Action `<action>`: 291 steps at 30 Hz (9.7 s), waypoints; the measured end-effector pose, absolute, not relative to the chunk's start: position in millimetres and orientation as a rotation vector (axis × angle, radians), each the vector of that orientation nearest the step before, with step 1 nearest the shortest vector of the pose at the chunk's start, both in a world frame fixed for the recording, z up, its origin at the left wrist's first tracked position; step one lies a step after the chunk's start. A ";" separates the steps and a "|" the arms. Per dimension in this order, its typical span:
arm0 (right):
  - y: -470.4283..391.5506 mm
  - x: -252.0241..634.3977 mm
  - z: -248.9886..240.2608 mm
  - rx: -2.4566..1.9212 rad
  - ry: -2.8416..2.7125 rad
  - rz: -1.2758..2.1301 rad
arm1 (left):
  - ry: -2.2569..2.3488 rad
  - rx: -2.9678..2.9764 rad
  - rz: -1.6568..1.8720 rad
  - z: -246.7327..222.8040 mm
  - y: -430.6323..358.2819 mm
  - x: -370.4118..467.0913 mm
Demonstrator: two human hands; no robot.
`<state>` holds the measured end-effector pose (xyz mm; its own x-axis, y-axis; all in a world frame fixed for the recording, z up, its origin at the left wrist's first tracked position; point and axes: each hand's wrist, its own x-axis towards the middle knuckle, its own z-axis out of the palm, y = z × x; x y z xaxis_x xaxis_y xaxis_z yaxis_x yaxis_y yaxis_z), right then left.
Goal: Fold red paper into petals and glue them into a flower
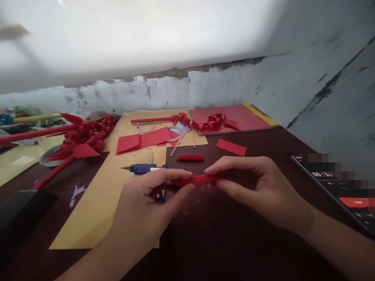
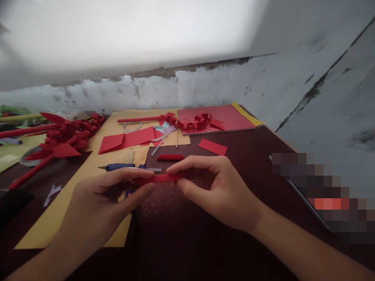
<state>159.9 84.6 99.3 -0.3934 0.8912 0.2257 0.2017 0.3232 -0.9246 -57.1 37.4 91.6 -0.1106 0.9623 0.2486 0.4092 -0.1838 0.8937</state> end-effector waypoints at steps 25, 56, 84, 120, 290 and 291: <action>88.6 161.4 100.0 -1.036 -1.769 0.971 | 1.598 1.503 1.291 94.3 40.0 -59.7; 90.0 161.2 99.2 -1.053 -1.693 0.931 | 1.597 1.366 1.442 94.3 41.2 -59.1; 87.2 162.4 99.7 -1.003 -1.692 1.028 | 1.435 1.201 1.371 95.6 43.1 -60.4; 82.7 159.8 97.3 -1.008 -1.830 0.789 | 1.474 1.376 1.311 94.7 38.3 -57.8; 170.3 233.9 65.4 -1.841 -2.269 0.055 | 1.099 2.330 0.699 113.7 11.3 -63.0; 170.6 234.1 65.1 -1.839 -2.270 0.055 | 1.185 2.101 0.846 109.4 -6.6 -62.3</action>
